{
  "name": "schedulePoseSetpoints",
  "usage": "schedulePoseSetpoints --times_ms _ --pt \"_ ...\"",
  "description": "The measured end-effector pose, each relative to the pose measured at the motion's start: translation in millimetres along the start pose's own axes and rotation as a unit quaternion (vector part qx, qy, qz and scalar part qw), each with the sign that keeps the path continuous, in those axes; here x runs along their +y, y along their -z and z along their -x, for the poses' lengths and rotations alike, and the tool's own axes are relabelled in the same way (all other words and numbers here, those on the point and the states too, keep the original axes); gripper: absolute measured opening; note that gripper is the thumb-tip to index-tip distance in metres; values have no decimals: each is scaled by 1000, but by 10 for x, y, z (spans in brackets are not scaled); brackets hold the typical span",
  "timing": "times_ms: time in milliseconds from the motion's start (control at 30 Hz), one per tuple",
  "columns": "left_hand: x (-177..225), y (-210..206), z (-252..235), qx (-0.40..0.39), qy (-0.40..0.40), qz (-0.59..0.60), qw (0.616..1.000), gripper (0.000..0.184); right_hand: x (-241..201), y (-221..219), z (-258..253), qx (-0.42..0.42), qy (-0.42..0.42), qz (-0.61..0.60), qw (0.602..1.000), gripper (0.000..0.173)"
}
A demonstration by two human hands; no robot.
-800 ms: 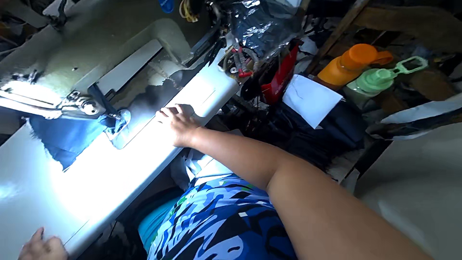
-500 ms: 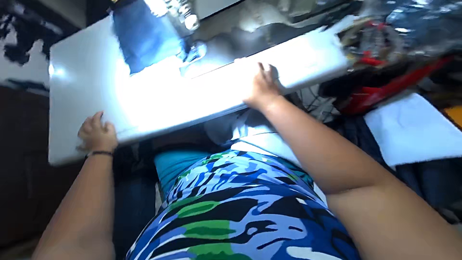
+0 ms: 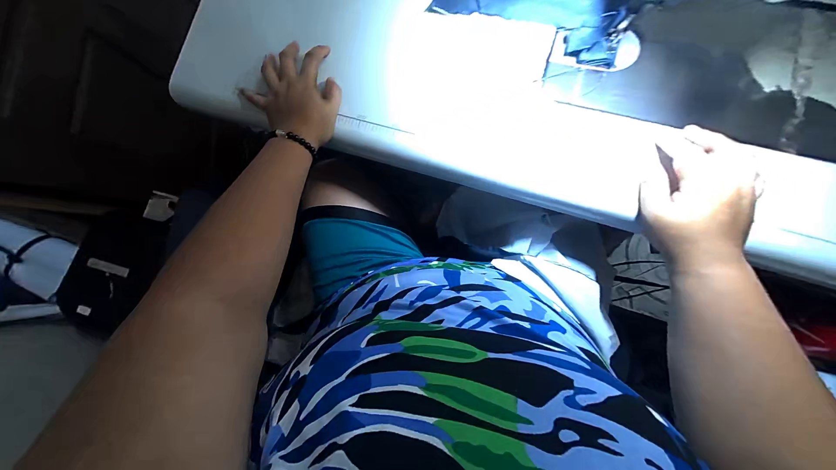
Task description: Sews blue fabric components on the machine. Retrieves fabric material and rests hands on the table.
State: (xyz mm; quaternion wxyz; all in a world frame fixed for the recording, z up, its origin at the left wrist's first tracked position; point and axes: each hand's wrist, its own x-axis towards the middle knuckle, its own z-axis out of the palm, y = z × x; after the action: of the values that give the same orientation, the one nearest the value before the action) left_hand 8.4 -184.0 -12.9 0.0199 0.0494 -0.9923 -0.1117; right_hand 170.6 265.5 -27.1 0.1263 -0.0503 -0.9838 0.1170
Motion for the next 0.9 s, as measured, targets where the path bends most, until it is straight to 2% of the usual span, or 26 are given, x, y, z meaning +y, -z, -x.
schedulePoseSetpoints --times_ms 600,900 --pt "-42 -4 -5 8 3 7 1000 50 275 -112 85 38 14 23 999 47" --pt "-52 -12 -8 15 -5 16 1000 50 105 -35 62 33 11 26 999 47"
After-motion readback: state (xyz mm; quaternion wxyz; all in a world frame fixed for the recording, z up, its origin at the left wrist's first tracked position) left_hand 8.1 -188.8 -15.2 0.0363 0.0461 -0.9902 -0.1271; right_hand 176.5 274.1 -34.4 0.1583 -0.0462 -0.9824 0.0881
